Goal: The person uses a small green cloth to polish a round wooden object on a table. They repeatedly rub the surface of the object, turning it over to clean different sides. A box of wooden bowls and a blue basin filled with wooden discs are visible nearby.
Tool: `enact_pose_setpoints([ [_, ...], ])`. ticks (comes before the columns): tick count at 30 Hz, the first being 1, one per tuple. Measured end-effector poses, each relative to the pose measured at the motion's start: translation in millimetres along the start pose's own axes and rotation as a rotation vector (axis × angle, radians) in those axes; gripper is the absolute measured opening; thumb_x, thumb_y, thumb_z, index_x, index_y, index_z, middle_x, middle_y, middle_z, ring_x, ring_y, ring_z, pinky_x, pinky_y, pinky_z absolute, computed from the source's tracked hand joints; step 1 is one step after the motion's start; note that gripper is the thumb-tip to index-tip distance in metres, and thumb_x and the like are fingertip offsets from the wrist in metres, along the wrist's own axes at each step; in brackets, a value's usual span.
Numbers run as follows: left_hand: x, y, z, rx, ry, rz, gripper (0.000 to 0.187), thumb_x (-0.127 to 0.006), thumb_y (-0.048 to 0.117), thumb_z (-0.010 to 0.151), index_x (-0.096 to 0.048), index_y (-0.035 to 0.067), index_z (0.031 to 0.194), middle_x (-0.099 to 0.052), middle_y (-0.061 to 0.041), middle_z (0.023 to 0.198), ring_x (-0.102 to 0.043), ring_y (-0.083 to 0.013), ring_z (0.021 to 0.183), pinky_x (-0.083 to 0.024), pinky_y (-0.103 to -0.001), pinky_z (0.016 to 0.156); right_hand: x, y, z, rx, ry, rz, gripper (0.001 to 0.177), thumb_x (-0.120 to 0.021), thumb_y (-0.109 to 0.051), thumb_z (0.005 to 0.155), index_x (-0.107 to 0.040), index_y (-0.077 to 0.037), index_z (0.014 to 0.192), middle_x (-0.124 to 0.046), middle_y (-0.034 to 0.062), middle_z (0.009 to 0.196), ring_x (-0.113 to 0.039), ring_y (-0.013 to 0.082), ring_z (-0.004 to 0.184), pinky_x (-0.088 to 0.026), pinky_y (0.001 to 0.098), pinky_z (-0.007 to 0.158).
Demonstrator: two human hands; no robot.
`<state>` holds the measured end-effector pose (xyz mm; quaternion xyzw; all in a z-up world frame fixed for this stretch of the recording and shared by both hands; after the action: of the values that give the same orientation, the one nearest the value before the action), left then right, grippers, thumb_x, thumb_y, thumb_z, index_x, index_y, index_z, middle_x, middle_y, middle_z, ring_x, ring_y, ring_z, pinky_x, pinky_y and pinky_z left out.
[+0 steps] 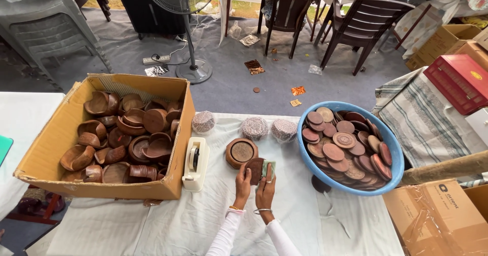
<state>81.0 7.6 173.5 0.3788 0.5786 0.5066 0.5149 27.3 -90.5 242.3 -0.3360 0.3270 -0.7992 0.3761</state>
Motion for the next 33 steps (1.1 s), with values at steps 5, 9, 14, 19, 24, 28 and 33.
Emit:
enact_pose_setpoints([
  [5, 17.8, -15.4, 3.6, -0.018, -0.014, 0.193, 0.033, -0.047, 0.025, 0.107, -0.065, 0.005, 0.127, -0.074, -0.012, 0.113, -0.067, -0.0190, 0.104, -0.051, -0.031, 0.092, 9.2, 31.6, 23.4, -0.052, -0.208, 0.150, 0.040, -0.046, -0.020, 0.109, -0.057, -0.012, 0.147, -0.068, 0.0124, 0.118, -0.067, 0.0214, 0.099, -0.053, 0.0320, 0.084],
  [9, 23.0, -37.5, 5.7, 0.020, -0.112, 0.229, 0.029, -0.048, 0.025, 0.107, -0.067, 0.006, 0.119, -0.075, -0.014, 0.106, -0.069, -0.0219, 0.097, -0.052, -0.034, 0.088, -8.8, 84.4, 23.0, -0.317, -0.604, 0.255, 0.036, -0.054, -0.023, 0.109, -0.077, -0.011, 0.133, -0.072, 0.0081, 0.096, -0.050, 0.0160, 0.079, -0.047, 0.0306, 0.074],
  [14, 16.8, -30.3, 3.4, 0.082, 0.066, 0.278, 0.031, -0.048, 0.027, 0.105, -0.067, 0.008, 0.120, -0.075, -0.013, 0.109, -0.071, -0.0224, 0.099, -0.053, -0.036, 0.088, -23.4, 87.7, 13.2, -0.359, -0.556, 0.404, 0.036, -0.053, -0.023, 0.111, -0.075, -0.009, 0.136, -0.066, 0.0055, 0.101, -0.054, 0.0124, 0.092, -0.046, 0.0289, 0.082],
  [19, 9.4, -59.8, -2.7, 0.190, 0.232, 0.318, 0.034, -0.047, 0.029, 0.107, -0.066, 0.008, 0.126, -0.072, -0.014, 0.118, -0.066, -0.0250, 0.108, -0.050, -0.037, 0.093, -18.6, 55.2, -0.7, -0.292, -0.229, 0.473, 0.034, -0.049, -0.022, 0.111, -0.067, -0.007, 0.136, -0.072, 0.0098, 0.132, -0.065, 0.0139, 0.117, -0.050, 0.0280, 0.101],
  [24, -0.2, -69.2, -19.7, 0.298, 0.419, -0.086, 0.038, -0.045, 0.032, 0.107, -0.064, 0.005, 0.127, -0.071, -0.017, 0.126, -0.066, -0.0332, 0.114, -0.052, -0.038, 0.094, -6.0, 14.4, -3.4, -0.730, -0.054, 0.263, 0.058, -0.044, -0.026, 0.104, -0.032, -0.027, 0.160, -0.071, 0.0088, 0.129, -0.066, 0.0280, 0.094, -0.053, 0.0384, 0.083],
  [28, 17.9, -43.6, -10.2, 0.201, 0.394, 0.128, 0.039, -0.044, 0.034, 0.107, -0.063, 0.007, 0.129, -0.069, -0.014, 0.127, -0.065, -0.0279, 0.114, -0.050, -0.036, 0.095, -16.7, 76.1, -9.6, -0.319, -0.051, 0.304, 0.042, -0.044, -0.028, 0.111, -0.052, -0.014, 0.149, -0.066, 0.0143, 0.137, -0.064, 0.0208, 0.117, -0.051, 0.0343, 0.096],
  [33, 20.6, 10.2, 6.7, -0.071, -0.024, 0.649, 0.029, -0.052, 0.031, 0.103, -0.071, 0.010, 0.109, -0.074, -0.021, 0.100, -0.069, -0.0435, 0.096, -0.055, -0.050, 0.078, -32.5, 138.0, -9.6, -0.448, -0.376, 0.081, 0.039, -0.057, -0.039, 0.111, -0.070, -0.002, 0.105, -0.070, 0.0165, 0.089, -0.060, 0.0174, 0.079, -0.054, 0.0331, 0.073],
])
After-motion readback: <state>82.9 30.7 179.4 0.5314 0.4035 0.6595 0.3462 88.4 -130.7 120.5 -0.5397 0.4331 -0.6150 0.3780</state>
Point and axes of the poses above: each hand's wrist, its own z-axis towards the middle knuckle, its own x-axis out of the back of the hand, y = z × x, the point moved 4 cm from there along z, towards the middle knuckle
